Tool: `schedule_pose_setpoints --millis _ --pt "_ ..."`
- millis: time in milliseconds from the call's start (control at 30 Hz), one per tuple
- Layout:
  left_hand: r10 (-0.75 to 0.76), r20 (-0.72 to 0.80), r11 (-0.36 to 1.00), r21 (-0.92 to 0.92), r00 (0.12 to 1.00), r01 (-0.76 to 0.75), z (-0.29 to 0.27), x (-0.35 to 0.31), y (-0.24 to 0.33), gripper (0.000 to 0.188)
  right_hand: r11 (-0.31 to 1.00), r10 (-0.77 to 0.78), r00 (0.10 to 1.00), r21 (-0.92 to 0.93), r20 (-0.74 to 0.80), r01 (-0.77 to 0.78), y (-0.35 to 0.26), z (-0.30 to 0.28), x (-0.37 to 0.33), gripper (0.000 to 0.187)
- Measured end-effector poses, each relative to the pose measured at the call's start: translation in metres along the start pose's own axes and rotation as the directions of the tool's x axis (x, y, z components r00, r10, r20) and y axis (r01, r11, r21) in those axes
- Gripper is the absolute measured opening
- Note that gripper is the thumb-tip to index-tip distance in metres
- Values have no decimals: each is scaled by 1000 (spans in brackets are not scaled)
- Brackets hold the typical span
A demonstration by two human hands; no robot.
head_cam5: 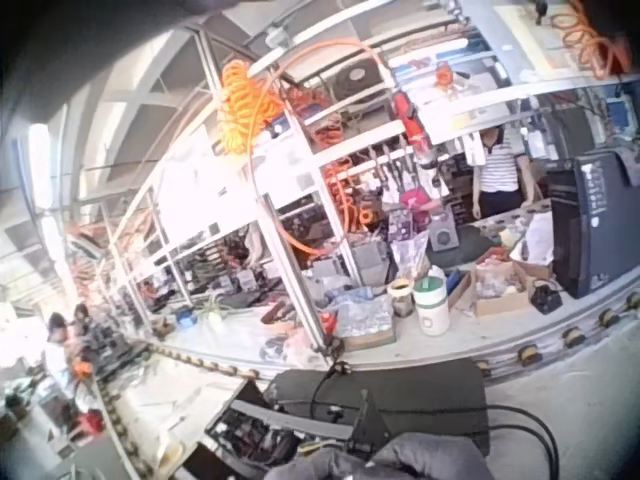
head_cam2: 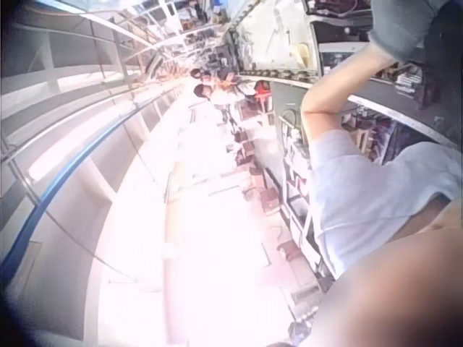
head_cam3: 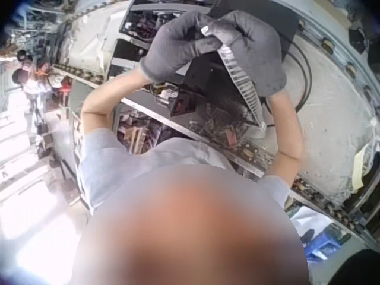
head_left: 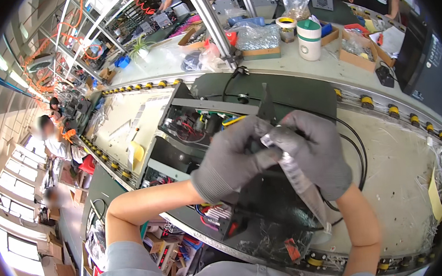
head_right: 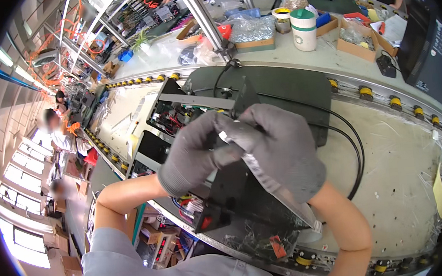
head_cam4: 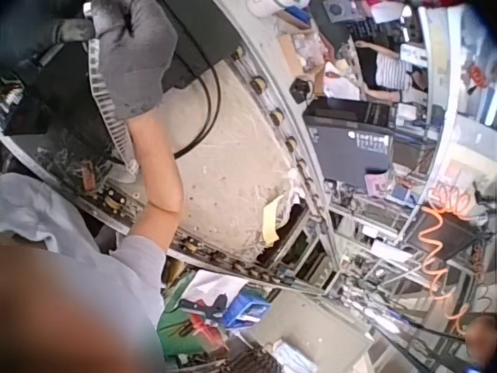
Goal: The recorder is assembling and inspecting internal components of electrical power units on a factory assembly line, using hand tools and adhesive tape.
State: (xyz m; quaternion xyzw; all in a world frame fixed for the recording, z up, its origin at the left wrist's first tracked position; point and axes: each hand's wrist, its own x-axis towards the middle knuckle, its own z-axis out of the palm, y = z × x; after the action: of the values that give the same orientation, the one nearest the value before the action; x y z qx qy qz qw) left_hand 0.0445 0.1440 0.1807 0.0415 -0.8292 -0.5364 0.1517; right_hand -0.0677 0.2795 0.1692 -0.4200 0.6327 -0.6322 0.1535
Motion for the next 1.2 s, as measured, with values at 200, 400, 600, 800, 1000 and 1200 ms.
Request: schedule_pose_setpoints --millis 200,400,600,800,1000,1200 --pt "-264 -4 903 -353 965 246 -3 -33 1 15 982 -67 998 178 3 65 19 22 -27 19" --pt "-343 -83 939 -42 936 341 0 -41 7 16 976 -165 984 131 -68 173 21 31 -38 22" --pt "-162 -112 987 -19 980 161 -1 -52 1 16 981 -144 989 129 -39 148 23 34 -42 19" --pt "-269 -71 962 34 961 271 -7 -53 4 15 969 -243 969 34 -31 244 33 36 -39 15" --pt "-55 75 814 581 996 1 -25 -55 8 60 998 -39 928 57 371 19 61 1 -27 16" --pt "-110 260 747 659 959 -93 -23 -61 -4 85 996 -54 860 -29 508 79 85 15 -20 21"
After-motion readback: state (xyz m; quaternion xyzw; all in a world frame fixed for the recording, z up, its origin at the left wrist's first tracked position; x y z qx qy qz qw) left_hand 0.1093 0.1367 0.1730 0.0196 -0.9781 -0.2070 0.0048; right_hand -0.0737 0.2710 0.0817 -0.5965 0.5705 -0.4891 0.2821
